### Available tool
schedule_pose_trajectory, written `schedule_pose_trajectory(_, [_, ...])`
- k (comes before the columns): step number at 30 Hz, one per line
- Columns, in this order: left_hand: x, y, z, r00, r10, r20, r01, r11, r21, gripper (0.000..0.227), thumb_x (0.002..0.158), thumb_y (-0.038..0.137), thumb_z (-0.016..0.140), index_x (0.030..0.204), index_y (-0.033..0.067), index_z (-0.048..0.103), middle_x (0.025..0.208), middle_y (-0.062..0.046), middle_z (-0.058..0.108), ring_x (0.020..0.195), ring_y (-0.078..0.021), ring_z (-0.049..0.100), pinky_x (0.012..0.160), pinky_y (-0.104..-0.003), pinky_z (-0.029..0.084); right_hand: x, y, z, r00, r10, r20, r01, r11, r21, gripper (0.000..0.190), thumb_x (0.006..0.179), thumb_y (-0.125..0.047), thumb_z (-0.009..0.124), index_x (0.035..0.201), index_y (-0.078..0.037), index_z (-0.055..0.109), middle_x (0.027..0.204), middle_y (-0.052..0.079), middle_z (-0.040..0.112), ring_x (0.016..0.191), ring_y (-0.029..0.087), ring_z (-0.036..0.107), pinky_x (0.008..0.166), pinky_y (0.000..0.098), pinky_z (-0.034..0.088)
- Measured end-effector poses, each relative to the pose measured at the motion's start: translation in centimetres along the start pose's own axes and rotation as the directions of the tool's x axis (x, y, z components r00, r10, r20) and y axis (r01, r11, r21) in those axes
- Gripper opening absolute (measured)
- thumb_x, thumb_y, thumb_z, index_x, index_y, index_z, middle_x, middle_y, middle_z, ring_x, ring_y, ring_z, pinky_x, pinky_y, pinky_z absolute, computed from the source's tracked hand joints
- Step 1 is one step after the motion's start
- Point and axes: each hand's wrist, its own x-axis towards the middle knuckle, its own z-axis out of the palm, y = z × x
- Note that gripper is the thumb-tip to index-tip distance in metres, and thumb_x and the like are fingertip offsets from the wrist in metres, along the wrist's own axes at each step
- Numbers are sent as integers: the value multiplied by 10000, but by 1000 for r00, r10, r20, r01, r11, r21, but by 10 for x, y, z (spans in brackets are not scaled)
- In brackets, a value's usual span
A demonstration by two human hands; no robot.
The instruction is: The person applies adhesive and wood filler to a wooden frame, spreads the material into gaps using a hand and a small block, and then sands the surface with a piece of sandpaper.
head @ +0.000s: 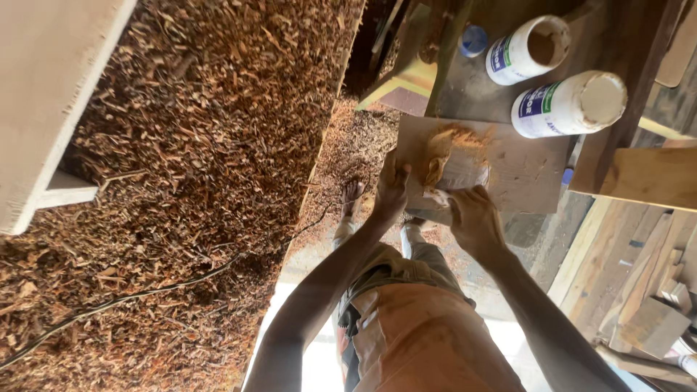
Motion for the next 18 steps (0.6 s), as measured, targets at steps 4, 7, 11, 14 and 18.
schedule_pose_trajectory(4, [-4,3,-2,984,-177,29,174,981,81,507,1110,416,355,1435,30,400,774,-7,512,539,-66,386,378,-244,362,37,33,8,986,162,-48,-166,982,-85,123,1021,36,654,1024,-29,759,889,137,742,728,203,576,571,329,511])
schedule_pose_trajectory(7, [-2,6,-4,977,-211,26,209,976,70,500,1104,420,356,1425,40,408,772,-7,514,524,-66,385,367,-248,355,54,39,24,994,83,-77,-92,988,-126,135,970,53,625,1019,-26,723,938,100,740,849,203,601,690,326,546])
schedule_pose_trajectory(11, [1,11,-2,965,-262,5,262,965,-2,467,1110,436,337,1352,66,486,783,10,528,530,-47,408,368,-247,383,38,12,32,997,53,-48,-61,977,-205,114,977,9,652,923,-72,712,874,80,721,832,189,612,727,363,517])
schedule_pose_trajectory(14, [-3,8,-1,949,-316,-5,315,947,-66,439,1124,436,362,1271,65,545,747,12,499,522,-49,387,383,-249,365,12,-11,28,997,-29,-68,15,982,-191,77,930,-16,662,955,-61,719,902,60,740,827,193,619,760,395,502])
schedule_pose_trajectory(18, [-6,0,2,970,-236,-64,223,961,-161,419,1086,407,429,1312,80,558,724,9,456,516,-60,317,384,-259,304,8,0,9,998,37,-57,-40,997,-62,112,961,-36,642,1016,-75,731,955,71,738,835,179,624,749,362,490])
